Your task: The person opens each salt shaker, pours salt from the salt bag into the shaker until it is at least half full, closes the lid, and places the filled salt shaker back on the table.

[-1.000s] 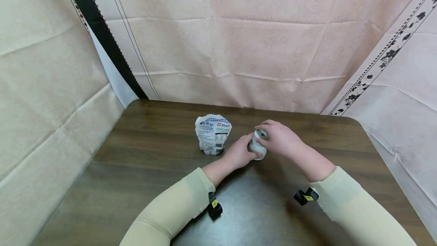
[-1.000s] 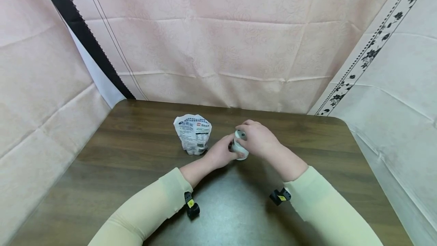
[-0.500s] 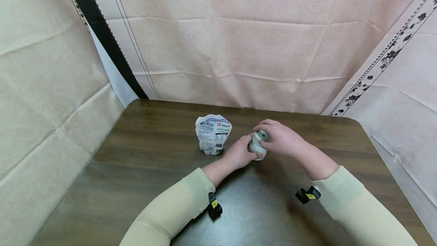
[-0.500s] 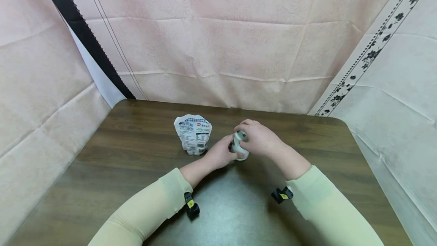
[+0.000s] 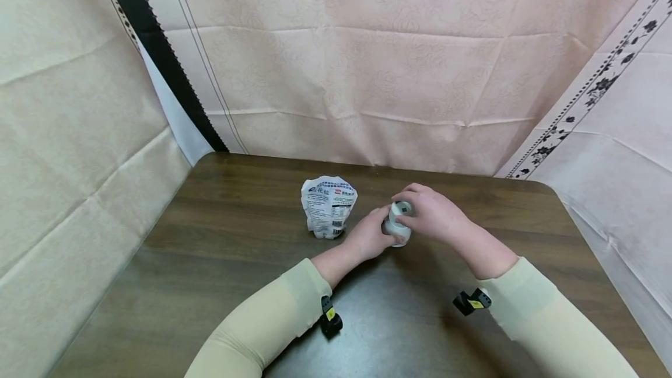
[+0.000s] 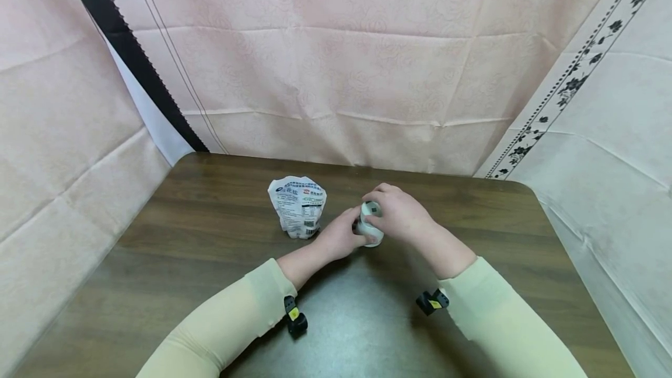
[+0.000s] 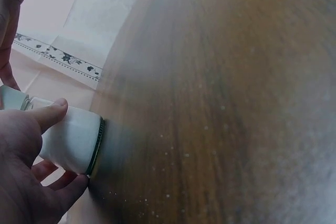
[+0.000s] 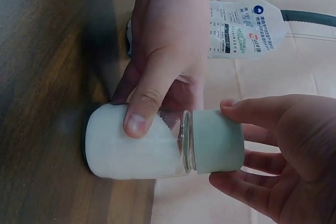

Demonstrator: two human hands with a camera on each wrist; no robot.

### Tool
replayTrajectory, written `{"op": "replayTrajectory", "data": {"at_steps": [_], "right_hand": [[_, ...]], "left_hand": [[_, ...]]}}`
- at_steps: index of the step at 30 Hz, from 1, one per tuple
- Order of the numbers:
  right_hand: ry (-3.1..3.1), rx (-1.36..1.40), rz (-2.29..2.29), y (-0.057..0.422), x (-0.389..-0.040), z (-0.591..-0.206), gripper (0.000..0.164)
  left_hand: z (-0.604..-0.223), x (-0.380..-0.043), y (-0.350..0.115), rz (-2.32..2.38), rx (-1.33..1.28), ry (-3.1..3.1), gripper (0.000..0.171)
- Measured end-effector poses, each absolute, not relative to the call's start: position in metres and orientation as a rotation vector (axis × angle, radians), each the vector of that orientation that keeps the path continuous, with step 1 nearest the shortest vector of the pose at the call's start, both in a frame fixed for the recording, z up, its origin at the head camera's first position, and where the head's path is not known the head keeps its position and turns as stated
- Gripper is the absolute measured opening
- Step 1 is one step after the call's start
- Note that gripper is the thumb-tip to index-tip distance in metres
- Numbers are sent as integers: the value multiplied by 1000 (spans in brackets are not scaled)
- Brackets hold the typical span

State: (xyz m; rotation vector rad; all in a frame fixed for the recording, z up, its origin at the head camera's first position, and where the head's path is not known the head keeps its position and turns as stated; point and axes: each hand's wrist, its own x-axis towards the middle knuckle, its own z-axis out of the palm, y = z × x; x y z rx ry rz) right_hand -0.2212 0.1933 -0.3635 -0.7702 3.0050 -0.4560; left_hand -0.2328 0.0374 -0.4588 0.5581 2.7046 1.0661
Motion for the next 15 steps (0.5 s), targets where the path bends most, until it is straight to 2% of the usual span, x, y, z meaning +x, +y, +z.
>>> {"op": "replayTrajectory", "data": {"at_steps": [15], "right_hand": [[2984, -813, -455, 194, -221, -363, 36]], "left_hand": [[-460, -234, 38, 1047, 565, 2713, 75]]}}
